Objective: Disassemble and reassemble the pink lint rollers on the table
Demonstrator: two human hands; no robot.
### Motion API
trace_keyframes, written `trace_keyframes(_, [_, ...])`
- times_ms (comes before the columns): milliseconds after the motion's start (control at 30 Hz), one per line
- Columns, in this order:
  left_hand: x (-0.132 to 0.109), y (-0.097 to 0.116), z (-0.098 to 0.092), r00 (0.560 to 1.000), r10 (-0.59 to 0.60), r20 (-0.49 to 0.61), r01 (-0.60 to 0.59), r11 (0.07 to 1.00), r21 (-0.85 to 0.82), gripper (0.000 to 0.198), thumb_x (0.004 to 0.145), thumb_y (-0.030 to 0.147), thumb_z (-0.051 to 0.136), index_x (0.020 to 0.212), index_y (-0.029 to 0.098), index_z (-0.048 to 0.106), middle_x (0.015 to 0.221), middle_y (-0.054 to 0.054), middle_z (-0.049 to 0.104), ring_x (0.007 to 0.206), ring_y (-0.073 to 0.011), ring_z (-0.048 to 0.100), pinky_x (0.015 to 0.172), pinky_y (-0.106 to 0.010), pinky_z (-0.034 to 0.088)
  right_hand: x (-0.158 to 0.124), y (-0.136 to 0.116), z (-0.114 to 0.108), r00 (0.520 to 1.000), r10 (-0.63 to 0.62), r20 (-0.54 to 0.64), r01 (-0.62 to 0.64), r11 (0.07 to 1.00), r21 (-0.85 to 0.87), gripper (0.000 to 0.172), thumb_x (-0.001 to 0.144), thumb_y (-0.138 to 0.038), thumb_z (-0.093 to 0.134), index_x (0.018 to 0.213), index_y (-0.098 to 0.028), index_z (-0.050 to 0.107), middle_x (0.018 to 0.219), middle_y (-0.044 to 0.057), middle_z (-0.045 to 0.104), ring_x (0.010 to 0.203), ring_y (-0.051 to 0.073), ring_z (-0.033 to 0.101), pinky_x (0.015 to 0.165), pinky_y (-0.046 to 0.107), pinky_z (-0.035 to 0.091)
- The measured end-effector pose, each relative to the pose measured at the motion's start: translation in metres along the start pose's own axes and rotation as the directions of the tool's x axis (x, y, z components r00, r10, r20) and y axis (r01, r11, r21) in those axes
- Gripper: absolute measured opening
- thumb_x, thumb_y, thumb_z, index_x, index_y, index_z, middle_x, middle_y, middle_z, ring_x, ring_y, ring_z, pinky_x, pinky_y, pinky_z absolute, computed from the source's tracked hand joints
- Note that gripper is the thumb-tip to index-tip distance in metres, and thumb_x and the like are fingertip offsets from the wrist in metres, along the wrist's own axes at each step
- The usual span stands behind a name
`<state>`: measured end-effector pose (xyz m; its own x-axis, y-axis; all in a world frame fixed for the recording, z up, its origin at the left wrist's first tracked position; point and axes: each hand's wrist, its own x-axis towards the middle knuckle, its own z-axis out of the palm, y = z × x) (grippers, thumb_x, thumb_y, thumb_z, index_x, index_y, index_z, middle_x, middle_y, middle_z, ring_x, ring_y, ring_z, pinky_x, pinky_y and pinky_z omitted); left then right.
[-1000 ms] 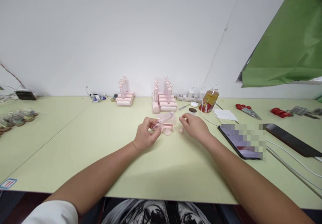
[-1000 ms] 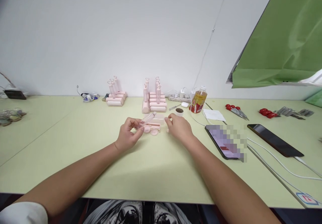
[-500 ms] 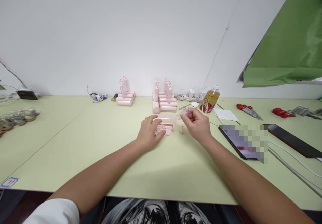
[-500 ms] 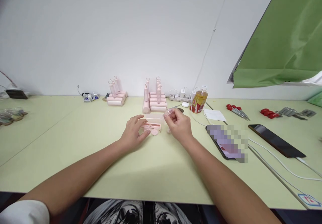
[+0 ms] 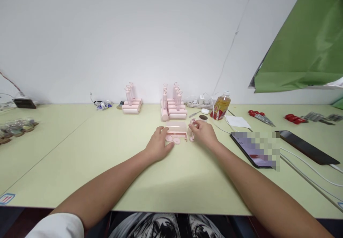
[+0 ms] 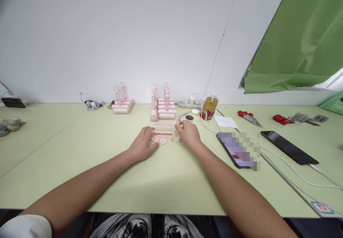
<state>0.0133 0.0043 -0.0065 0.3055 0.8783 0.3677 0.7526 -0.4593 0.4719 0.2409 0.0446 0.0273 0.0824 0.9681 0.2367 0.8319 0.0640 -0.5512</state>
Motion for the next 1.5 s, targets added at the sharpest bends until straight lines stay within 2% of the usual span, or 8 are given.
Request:
trace_keyframes(167, [-0.001, 0.004, -0.002, 0.999, 0.026, 0.037, -0.024, 0.997, -0.070, 0.059, 0.083, 0.036, 0.058, 0.136, 0.018, 0.039, 0.136, -0.016, 0.043, 0.118, -0.0290, 0.052, 0.098, -0.046, 0.046, -0.002, -0.003, -0.005, 1.000, 0.002, -0.016, -0.002, 1.000, 0.002, 0.043, 0.085, -0.043, 0.053, 0.116, -0.015, 0.065, 0.076, 0.006, 0.071, 0.077, 0.022, 0.064, 0.062, 0.027, 0.038])
trace_keyframes(333, [0.015, -0.009, -0.021, 0.991, -0.082, -0.109, 0.078, 0.996, -0.046, 0.058, 0.084, 0.045, 0.056, 0.134, 0.019, 0.042, 0.132, -0.015, 0.047, 0.121, -0.0297, 0.050, 0.100, -0.046, 0.043, -0.012, -0.011, -0.013, 0.989, 0.006, -0.145, 0.008, 0.996, 0.094, 0.057, 0.085, -0.044, 0.052, 0.133, -0.015, 0.049, 0.070, 0.002, 0.067, 0.073, 0.022, 0.062, 0.062, 0.028, 0.037])
trace_keyframes(633, [0.090, -0.097, -0.086, 0.818, -0.515, -0.258, 0.573, 0.773, 0.272, 0.067, 0.082, 0.055, 0.051, 0.142, 0.031, 0.038, 0.154, -0.016, 0.022, 0.138, -0.0437, 0.024, 0.104, -0.058, 0.028, -0.028, -0.022, -0.006, 0.985, -0.148, -0.093, 0.171, 0.930, 0.326, 0.036, 0.084, -0.037, 0.051, 0.115, -0.018, 0.057, 0.055, -0.004, 0.058, 0.057, 0.017, 0.057, 0.063, 0.027, 0.041])
trace_keyframes(767, [0.112, -0.128, -0.096, 0.778, -0.585, -0.229, 0.628, 0.712, 0.315, 0.068, 0.082, 0.061, 0.046, 0.142, 0.032, 0.038, 0.155, -0.015, 0.022, 0.139, -0.0453, 0.020, 0.105, -0.060, 0.022, -0.030, -0.022, 0.004, 0.983, -0.181, -0.041, 0.184, 0.918, 0.351, 0.034, 0.082, -0.036, 0.052, 0.111, -0.019, 0.058, 0.056, -0.005, 0.056, 0.058, 0.016, 0.056, 0.060, 0.027, 0.040])
trace_keyframes(900, [0.119, -0.138, -0.095, 0.799, -0.572, -0.183, 0.598, 0.729, 0.333, 0.072, 0.085, 0.063, 0.040, 0.145, 0.022, 0.035, 0.152, -0.018, 0.029, 0.138, -0.0460, 0.019, 0.106, -0.063, 0.014, -0.032, -0.022, 0.007, 0.975, -0.219, -0.029, 0.216, 0.912, 0.349, 0.034, 0.082, -0.035, 0.052, 0.111, -0.017, 0.060, 0.057, -0.005, 0.054, 0.057, 0.014, 0.053, 0.060, 0.026, 0.039])
trace_keyframes(1233, [0.093, -0.125, -0.104, 0.862, -0.397, -0.316, 0.482, 0.835, 0.264, 0.050, 0.091, 0.031, 0.036, 0.139, 0.022, 0.048, 0.141, -0.014, 0.049, 0.129, -0.0361, 0.042, 0.102, -0.056, 0.035, -0.037, -0.027, 0.007, 0.959, -0.283, -0.013, 0.263, 0.870, 0.418, 0.033, 0.083, -0.033, 0.053, 0.111, -0.017, 0.061, 0.061, -0.004, 0.056, 0.058, 0.014, 0.053, 0.060, 0.026, 0.041])
trace_keyframes(1367, [0.074, -0.094, -0.097, 0.823, -0.359, -0.441, 0.297, 0.933, -0.204, 0.052, 0.082, 0.023, 0.048, 0.134, 0.019, 0.054, 0.125, -0.010, 0.062, 0.114, -0.0254, 0.057, 0.100, -0.040, 0.044, -0.039, -0.026, 0.012, 0.935, -0.351, 0.044, 0.289, 0.829, 0.479, 0.034, 0.086, -0.034, 0.052, 0.114, -0.018, 0.060, 0.075, 0.000, 0.063, 0.063, 0.013, 0.056, 0.063, 0.027, 0.045])
trace_keyframes(1500, [0.048, -0.042, -0.073, 0.881, -0.385, -0.276, 0.092, 0.711, -0.697, 0.055, 0.072, 0.026, 0.062, 0.126, 0.020, 0.056, 0.109, -0.008, 0.069, 0.090, -0.0193, 0.066, 0.075, -0.032, 0.055, -0.045, -0.032, 0.016, 0.910, -0.414, 0.031, 0.347, 0.797, 0.494, 0.053, 0.083, -0.041, 0.060, 0.130, -0.020, 0.049, 0.120, 0.011, 0.059, 0.094, 0.020, 0.061, 0.078, 0.033, 0.051])
